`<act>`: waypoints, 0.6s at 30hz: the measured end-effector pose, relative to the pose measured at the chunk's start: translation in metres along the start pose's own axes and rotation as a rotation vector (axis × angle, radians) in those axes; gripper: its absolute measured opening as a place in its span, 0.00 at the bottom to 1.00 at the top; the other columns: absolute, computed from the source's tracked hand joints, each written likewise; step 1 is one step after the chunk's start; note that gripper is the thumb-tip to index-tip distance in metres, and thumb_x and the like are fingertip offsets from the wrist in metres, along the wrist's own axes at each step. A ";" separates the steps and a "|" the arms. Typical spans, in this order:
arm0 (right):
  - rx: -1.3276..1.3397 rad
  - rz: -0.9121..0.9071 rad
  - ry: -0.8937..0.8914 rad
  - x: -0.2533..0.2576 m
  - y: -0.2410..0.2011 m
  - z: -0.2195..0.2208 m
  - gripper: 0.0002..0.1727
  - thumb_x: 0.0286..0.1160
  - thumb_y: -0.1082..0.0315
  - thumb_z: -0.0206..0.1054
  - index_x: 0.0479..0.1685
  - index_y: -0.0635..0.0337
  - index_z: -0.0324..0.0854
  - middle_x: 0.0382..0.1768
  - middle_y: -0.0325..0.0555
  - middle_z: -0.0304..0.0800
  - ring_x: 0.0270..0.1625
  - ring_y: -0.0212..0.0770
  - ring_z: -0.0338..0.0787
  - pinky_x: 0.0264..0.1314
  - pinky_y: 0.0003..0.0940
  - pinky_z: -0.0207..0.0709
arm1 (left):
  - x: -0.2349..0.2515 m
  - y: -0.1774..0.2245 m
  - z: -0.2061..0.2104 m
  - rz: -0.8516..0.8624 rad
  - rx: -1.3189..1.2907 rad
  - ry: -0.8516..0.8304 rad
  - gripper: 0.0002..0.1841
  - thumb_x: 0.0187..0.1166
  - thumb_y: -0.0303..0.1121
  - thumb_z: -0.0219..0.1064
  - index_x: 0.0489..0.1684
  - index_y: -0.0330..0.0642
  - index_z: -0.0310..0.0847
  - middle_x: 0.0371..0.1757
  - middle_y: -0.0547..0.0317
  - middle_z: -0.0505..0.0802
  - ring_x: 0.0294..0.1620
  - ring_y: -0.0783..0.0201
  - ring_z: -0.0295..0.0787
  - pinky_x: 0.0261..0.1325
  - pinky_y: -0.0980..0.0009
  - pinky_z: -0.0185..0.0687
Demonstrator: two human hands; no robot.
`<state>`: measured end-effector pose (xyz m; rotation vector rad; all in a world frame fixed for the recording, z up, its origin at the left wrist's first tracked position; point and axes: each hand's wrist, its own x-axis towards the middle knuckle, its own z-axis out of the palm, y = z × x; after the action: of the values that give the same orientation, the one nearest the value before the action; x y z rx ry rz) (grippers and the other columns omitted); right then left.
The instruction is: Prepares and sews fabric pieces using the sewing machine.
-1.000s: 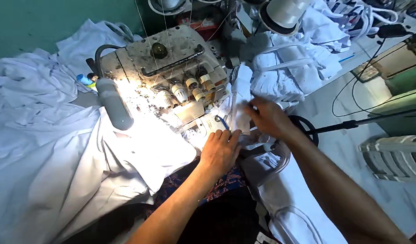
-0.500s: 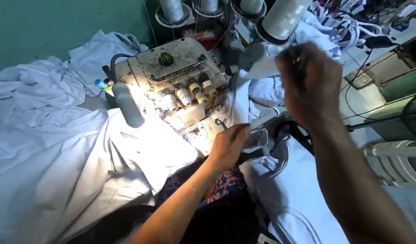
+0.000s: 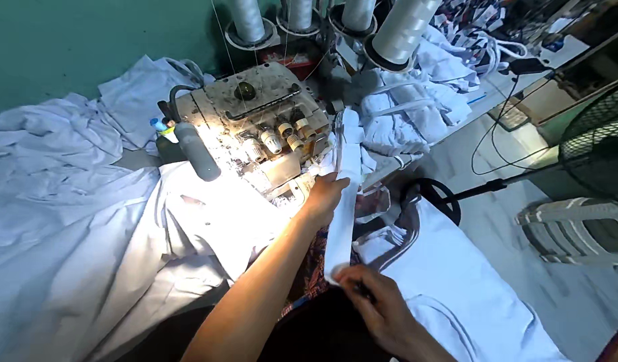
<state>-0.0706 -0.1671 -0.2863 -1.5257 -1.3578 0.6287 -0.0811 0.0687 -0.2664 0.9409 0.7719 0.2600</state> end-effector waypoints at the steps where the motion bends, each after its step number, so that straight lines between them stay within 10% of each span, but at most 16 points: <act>1: 0.105 0.029 -0.016 -0.002 -0.001 0.001 0.11 0.88 0.62 0.63 0.55 0.57 0.87 0.52 0.41 0.93 0.42 0.32 0.92 0.44 0.30 0.90 | -0.012 0.000 -0.005 0.013 0.005 -0.001 0.16 0.92 0.33 0.56 0.71 0.35 0.77 0.48 0.39 0.94 0.38 0.48 0.96 0.41 0.55 0.95; 8: 0.891 0.555 0.113 0.072 0.007 0.014 0.28 0.85 0.38 0.56 0.47 0.56 0.84 0.25 0.35 0.84 0.17 0.25 0.71 0.18 0.21 0.67 | -0.114 -0.010 -0.057 0.225 0.142 -0.161 0.15 0.94 0.35 0.51 0.65 0.37 0.79 0.40 0.51 0.93 0.28 0.60 0.92 0.30 0.64 0.93; 13: 0.886 0.412 -0.083 0.122 -0.023 0.042 0.12 0.74 0.63 0.77 0.43 0.63 0.87 0.22 0.40 0.85 0.20 0.28 0.78 0.24 0.24 0.75 | -0.162 0.009 -0.088 0.246 0.318 0.102 0.18 0.93 0.39 0.56 0.69 0.42 0.84 0.42 0.58 0.96 0.28 0.65 0.92 0.29 0.68 0.92; 18: 0.599 0.244 0.169 0.166 -0.030 0.059 0.06 0.70 0.69 0.76 0.36 0.63 0.87 0.19 0.38 0.85 0.17 0.29 0.80 0.22 0.27 0.78 | -0.167 0.055 -0.129 0.223 0.867 0.246 0.16 0.84 0.48 0.67 0.28 0.49 0.85 0.17 0.72 0.80 0.17 0.76 0.73 0.24 0.74 0.70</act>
<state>-0.0933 0.0059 -0.2482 -1.2194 -0.7612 0.9370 -0.2831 0.0954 -0.1872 1.8447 1.0292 0.2373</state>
